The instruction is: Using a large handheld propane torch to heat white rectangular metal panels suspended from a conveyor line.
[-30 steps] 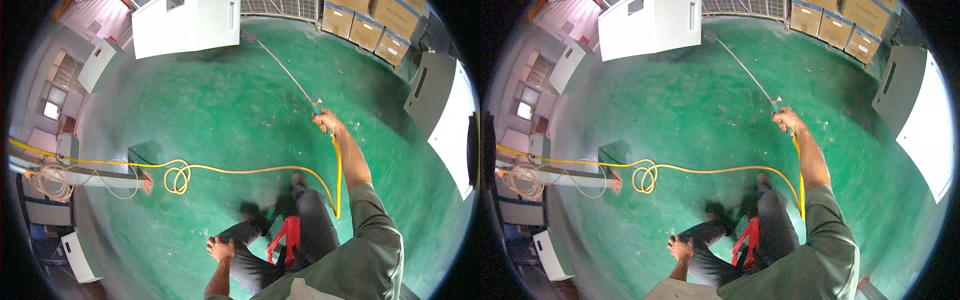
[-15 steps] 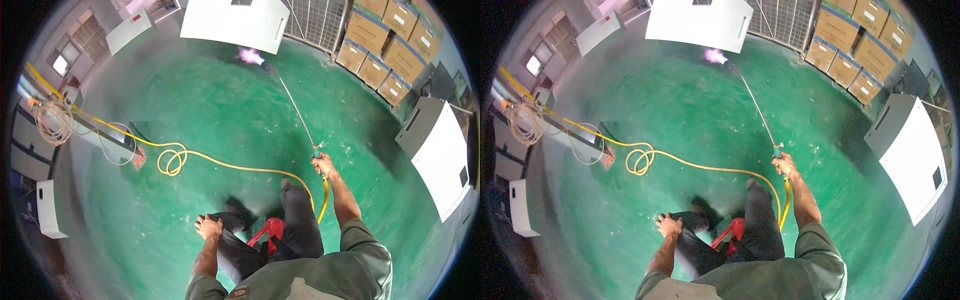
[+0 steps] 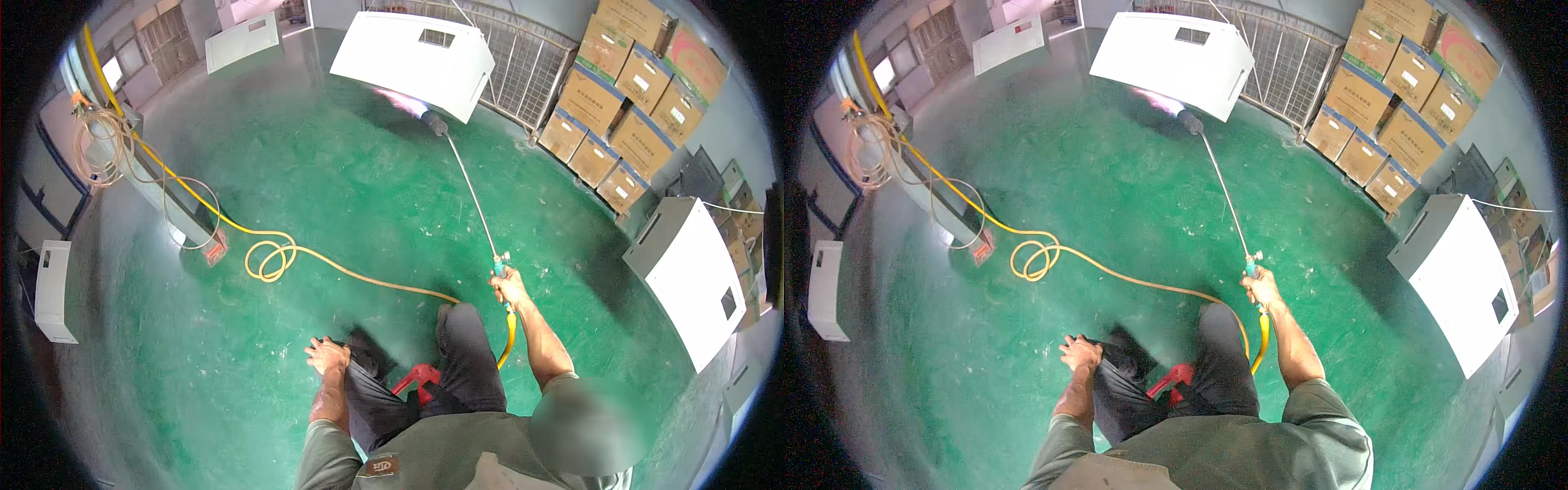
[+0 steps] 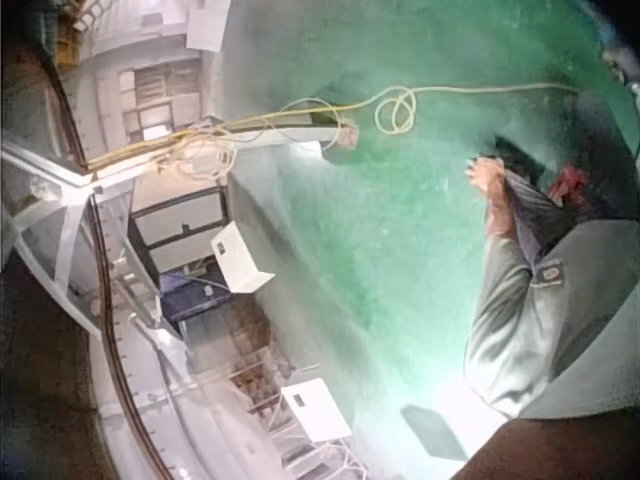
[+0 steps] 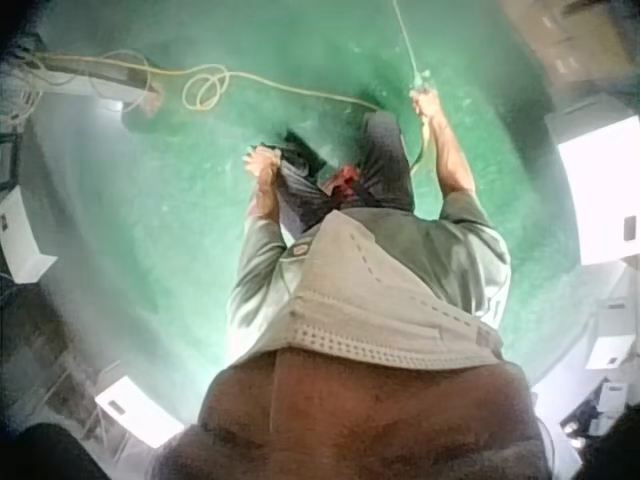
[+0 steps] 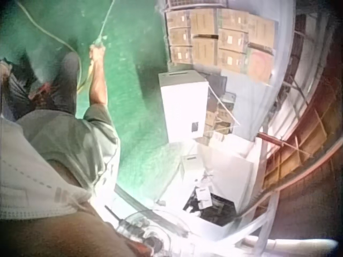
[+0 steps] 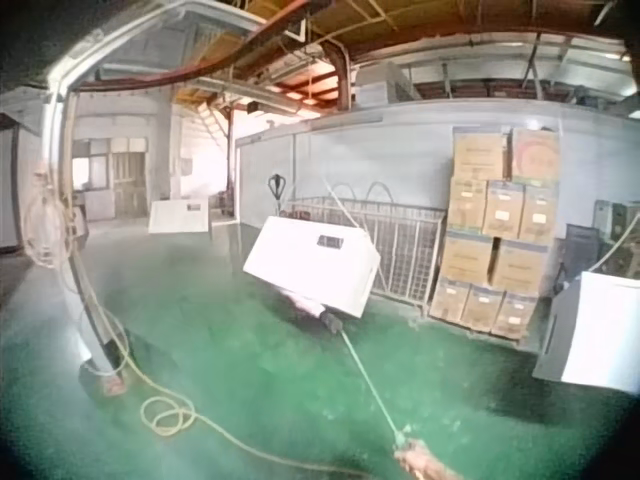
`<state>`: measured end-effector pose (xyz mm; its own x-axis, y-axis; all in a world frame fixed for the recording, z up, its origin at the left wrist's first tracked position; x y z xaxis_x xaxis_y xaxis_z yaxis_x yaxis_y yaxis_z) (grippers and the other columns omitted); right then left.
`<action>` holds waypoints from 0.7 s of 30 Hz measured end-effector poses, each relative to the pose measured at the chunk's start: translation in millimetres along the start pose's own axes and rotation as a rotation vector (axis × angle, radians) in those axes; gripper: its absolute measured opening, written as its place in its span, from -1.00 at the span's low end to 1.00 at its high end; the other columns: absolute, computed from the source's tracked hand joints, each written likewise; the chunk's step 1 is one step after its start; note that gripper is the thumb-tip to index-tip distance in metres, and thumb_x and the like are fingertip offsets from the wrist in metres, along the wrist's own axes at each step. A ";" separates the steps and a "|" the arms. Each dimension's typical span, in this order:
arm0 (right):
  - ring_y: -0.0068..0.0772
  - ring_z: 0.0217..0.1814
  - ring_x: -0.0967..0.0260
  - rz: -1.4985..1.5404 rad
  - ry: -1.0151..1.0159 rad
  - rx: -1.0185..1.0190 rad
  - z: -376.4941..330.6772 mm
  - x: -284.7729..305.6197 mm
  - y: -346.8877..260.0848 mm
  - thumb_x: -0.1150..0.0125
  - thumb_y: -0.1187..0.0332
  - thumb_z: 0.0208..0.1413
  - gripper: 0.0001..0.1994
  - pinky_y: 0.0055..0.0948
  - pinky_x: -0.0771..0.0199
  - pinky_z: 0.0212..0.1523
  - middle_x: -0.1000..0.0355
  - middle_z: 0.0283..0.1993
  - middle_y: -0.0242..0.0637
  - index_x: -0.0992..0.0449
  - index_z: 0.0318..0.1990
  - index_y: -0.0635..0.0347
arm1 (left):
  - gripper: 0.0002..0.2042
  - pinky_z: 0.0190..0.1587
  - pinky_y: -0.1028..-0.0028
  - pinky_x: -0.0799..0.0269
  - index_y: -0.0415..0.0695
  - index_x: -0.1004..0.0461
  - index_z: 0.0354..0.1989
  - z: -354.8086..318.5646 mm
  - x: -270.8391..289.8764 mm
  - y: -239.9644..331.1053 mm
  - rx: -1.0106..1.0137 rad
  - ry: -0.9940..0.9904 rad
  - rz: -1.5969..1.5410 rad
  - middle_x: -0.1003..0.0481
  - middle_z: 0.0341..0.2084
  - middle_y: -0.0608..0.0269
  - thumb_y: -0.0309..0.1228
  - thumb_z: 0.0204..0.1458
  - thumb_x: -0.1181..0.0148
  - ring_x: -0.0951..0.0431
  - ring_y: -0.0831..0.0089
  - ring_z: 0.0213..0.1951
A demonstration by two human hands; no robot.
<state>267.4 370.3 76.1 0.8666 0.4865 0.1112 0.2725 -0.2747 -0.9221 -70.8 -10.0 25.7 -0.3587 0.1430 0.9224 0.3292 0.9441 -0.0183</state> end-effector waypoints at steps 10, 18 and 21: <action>-0.59 -0.78 -0.18 -0.048 0.026 -0.009 -113.8 32.3 6.0 -0.24 0.55 0.00 -0.74 -0.49 -0.13 -0.77 -0.30 -0.61 -0.44 -0.41 -0.13 0.24 | -0.41 0.14 -0.01 -0.40 0.00 -0.46 0.18 -2.4 -9.6 -16.8 0.014 0.038 -0.012 -0.22 0.30 0.12 -0.01 -0.02 -0.31 -0.21 -0.06 0.29; -0.60 -0.79 -0.19 -0.036 0.126 0.089 -149.7 86.4 -28.7 -0.25 0.55 0.00 -0.76 -0.51 -0.15 -0.78 -0.31 -0.63 -0.46 -0.41 -0.15 0.24 | -0.44 0.13 0.03 -0.41 0.02 -0.47 0.14 -10.9 -6.6 -14.5 0.003 0.055 -0.024 -0.23 0.20 0.15 0.00 -0.02 -0.32 -0.25 0.01 0.23; -0.61 -0.79 -0.19 -0.056 0.175 0.135 -142.2 101.0 -59.7 -0.25 0.54 0.00 -0.77 -0.51 -0.15 -0.79 -0.32 -0.62 -0.45 -0.41 -0.16 0.24 | -0.45 0.13 0.04 -0.41 0.03 -0.47 0.13 -11.5 -5.7 -12.1 0.003 0.050 -0.029 -0.23 0.20 0.16 0.01 -0.01 -0.33 -0.25 0.01 0.23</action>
<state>398.1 317.9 195.1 0.9141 0.3433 0.2157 0.2743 -0.1319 -0.9526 -62.7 -25.6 25.2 -0.3241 0.1006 0.9407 0.3162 0.9487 0.0075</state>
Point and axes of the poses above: each hand's wrist, its own z-axis towards the middle knuckle, its own x-axis out of the back of the hand, y = z × x, the point moved 4 cm from there along z, towards the middle knuckle
